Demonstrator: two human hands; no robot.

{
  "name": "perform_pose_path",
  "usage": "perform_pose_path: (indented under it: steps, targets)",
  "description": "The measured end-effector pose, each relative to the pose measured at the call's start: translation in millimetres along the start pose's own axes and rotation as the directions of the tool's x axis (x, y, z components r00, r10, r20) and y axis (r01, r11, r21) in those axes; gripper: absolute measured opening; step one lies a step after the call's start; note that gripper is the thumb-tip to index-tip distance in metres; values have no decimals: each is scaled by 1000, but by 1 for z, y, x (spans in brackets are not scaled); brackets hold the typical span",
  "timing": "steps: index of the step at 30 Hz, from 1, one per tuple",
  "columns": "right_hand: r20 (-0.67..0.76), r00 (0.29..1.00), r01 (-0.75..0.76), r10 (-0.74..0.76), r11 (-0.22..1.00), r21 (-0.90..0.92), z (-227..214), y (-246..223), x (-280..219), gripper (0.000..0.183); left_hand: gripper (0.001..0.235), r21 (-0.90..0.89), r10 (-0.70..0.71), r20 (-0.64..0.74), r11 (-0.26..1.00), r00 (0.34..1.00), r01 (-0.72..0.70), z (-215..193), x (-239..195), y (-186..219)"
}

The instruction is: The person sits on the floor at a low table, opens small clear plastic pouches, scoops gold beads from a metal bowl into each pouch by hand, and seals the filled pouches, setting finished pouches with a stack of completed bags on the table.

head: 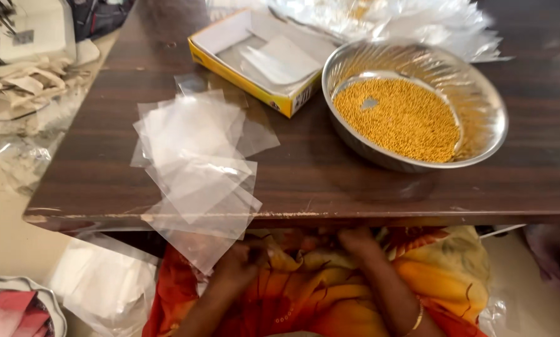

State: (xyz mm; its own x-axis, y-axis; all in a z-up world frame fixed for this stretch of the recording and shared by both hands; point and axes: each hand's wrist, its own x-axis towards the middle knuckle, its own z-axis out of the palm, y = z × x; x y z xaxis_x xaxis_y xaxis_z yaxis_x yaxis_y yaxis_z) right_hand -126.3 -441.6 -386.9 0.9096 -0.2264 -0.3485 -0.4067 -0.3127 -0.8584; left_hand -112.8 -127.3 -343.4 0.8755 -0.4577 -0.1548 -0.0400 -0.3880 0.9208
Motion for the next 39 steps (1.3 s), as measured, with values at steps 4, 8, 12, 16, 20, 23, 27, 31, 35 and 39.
perform_pose_path:
  steps: [4, 8, 12, 16, 20, 23, 27, 31, 35, 39]
  targets:
    - [38, 997, -79, 69, 886, 456, -19, -49, -36, 25, 11, -466, 0, 118, 883, 993, 56, -7, 4, 9]
    - [103, 991, -127, 89, 873, 472, -3, -86, -67, 29, 10, -451, -8, 226, 885, 974, 112, 4, 7, 34]
    - [138, 974, -223, 177, 838, 498, 3, -91, -77, 39, 9, -176, -151, 237, 965, 960, 195, 15, 14, 44]
    - [177, 973, -217, 146, 834, 507, 7, -90, -74, 31, 11, -126, -203, 301, 960, 932, 250, 10, 4, 66]
    - [-1, 926, 375, -377, 923, 83, 13, -14, -36, 37, 17, -236, -75, 401, 955, 913, 182, 7, -2, 60]
    - [115, 930, 322, -349, 925, 203, 15, -42, -54, 34, 19, -296, 86, 428, 954, 900, 49, 4, -4, 66]
    - [229, 968, -230, 103, 727, 646, 11, -97, -87, 29, 15, -17, -156, 301, 986, 941, 169, 4, 2, 74]
    - [334, 932, -340, 140, 657, 673, 4, -91, -83, 34, 18, 35, -179, 273, 984, 945, 176, 12, 12, 49]
    - [447, 883, -302, -141, 557, 774, 7, -84, -83, 36, 27, 145, -205, 268, 975, 941, 171, 21, 14, 33]
    - [331, 940, -118, -85, 828, 549, 16, -94, -89, 28, 28, 53, -175, 151, 984, 973, 169, 16, 4, 58]
